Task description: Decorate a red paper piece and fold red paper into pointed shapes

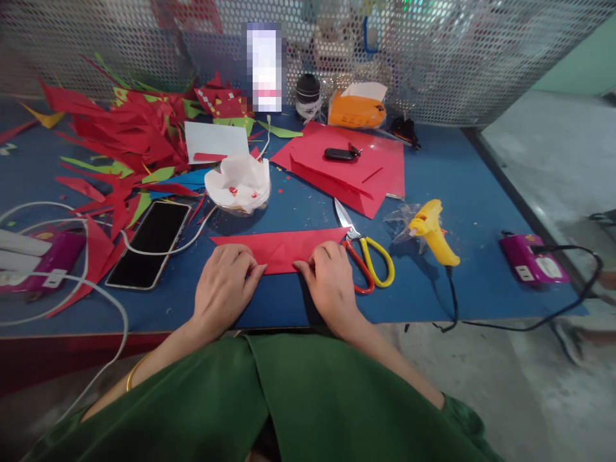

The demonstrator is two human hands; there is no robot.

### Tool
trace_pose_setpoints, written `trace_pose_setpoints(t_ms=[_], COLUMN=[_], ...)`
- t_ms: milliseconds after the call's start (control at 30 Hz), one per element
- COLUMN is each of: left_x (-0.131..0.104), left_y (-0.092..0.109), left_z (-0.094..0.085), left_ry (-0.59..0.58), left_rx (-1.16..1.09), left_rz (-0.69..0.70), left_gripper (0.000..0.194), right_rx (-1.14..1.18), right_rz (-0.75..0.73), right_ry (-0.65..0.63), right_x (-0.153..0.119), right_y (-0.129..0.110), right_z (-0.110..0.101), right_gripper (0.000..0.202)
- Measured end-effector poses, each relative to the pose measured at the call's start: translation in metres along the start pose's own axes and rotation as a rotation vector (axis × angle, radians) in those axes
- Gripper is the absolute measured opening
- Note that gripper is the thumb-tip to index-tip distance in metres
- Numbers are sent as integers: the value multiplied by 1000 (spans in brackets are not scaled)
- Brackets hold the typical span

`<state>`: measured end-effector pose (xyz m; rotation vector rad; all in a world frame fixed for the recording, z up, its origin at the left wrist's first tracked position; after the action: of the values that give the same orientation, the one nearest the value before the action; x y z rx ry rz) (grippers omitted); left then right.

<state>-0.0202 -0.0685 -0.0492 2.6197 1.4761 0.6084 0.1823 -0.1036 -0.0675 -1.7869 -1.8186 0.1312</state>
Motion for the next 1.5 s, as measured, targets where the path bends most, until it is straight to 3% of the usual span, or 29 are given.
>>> trace_pose_setpoints(t_ms=[367,533,600,767,900,967,1033,1133,1200,1333,1500], left_x=[-1,-6,-9,-16,-17,-17,-17,-17,-17,-20,-38], left_y=[4,7,9,15,16,16,16,17,17,15,-1], left_z=[-2,0,0,-2,-4,-4,-3,-2,-2,-5,-16], left_ry=[18,-1,-48,-139,-138,-141,-152,-159,-156,-126,-34], left_rx=[71,6,1,34,58,72,78,93,103,104,146], left_rz=[-1,416,500,438,435,440,438,448,460,422,312], left_gripper=[11,36,36,42,46,47,46,43,43,43,40], right_rx=[-35,-53,-62,-148,-255,-232,-169,-77,-72,-171,-318], right_rz=[-11,-56,-65,-66,-71,-119,-250,-499,-571,-559,-596], right_ry=[-13,7,7,21,183,239,182,-42,-137,-142,-74], right_x=[1,0,-1,0,-3,-8,-15,-27,-34,-42,-40], right_y=[2,2,1,-3,1,2,-1,-11,-16,-12,0], right_z=[1,2,2,0,-18,-26,-29,-19,-10,-4,-22], right_gripper=[35,35,36,30,14,22,33,46,50,50,40])
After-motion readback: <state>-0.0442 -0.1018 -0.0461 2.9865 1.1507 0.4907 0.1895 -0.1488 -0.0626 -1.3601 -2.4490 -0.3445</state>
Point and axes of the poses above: each hand's wrist, its own x-axis towards the middle knuckle, its own z-axis out of the palm, y = z × x, the point moved 1 cm from there along x, towards the middle knuckle
